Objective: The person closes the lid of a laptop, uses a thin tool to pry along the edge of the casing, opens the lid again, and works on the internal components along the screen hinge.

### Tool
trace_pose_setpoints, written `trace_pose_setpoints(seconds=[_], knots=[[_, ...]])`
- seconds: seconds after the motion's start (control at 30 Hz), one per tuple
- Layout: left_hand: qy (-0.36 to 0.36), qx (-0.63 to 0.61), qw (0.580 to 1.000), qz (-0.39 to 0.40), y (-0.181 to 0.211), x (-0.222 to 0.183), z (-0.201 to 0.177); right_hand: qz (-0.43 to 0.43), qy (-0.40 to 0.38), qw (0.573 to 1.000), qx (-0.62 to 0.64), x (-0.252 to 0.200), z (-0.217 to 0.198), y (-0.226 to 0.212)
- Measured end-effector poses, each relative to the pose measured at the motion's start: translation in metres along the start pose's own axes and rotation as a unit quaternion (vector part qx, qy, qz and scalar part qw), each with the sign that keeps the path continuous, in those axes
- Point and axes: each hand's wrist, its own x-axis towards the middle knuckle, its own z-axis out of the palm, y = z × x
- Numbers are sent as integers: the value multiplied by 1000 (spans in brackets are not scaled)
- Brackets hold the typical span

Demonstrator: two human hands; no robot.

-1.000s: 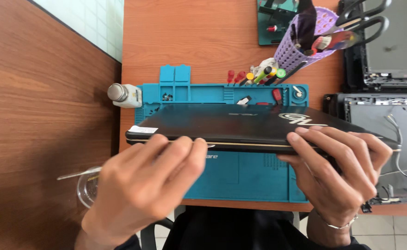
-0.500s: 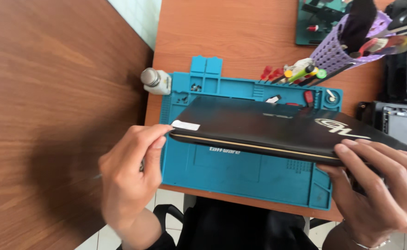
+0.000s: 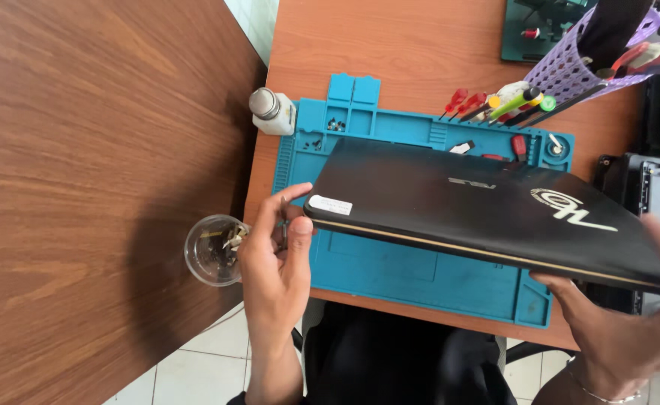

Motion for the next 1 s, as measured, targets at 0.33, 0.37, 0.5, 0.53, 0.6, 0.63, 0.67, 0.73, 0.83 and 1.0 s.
trace_pose_setpoints(seconds=[0.33,0.37,0.5,0.53,0.6,0.63,0.67,0.73,0.83,1.0], knots=[[-3,-97,995,-36,-23,-34,-3,203,27,935,290,-95,6,67],[-1,-98,995,-36,-26,-36,-3,197,30,931,307,-93,5,58],[-9,-106,994,-9,-36,-45,-5,167,82,881,435,-70,15,23],[-14,-111,994,-10,-38,-47,-6,172,90,866,460,-65,16,16],[-22,-121,992,-12,-42,-50,-8,190,96,842,497,-60,17,7],[-15,-142,989,-41,-43,-52,-8,199,93,834,506,-61,17,5],[-9,-164,984,-70,-45,-54,-7,207,91,827,515,-63,16,4],[-12,-202,974,-102,-48,-58,-7,208,86,821,525,-70,17,10],[-39,-243,963,-110,-54,-62,-6,190,75,821,533,-83,16,21],[-69,-278,949,-132,-54,-67,-8,207,73,789,574,-87,11,29]])
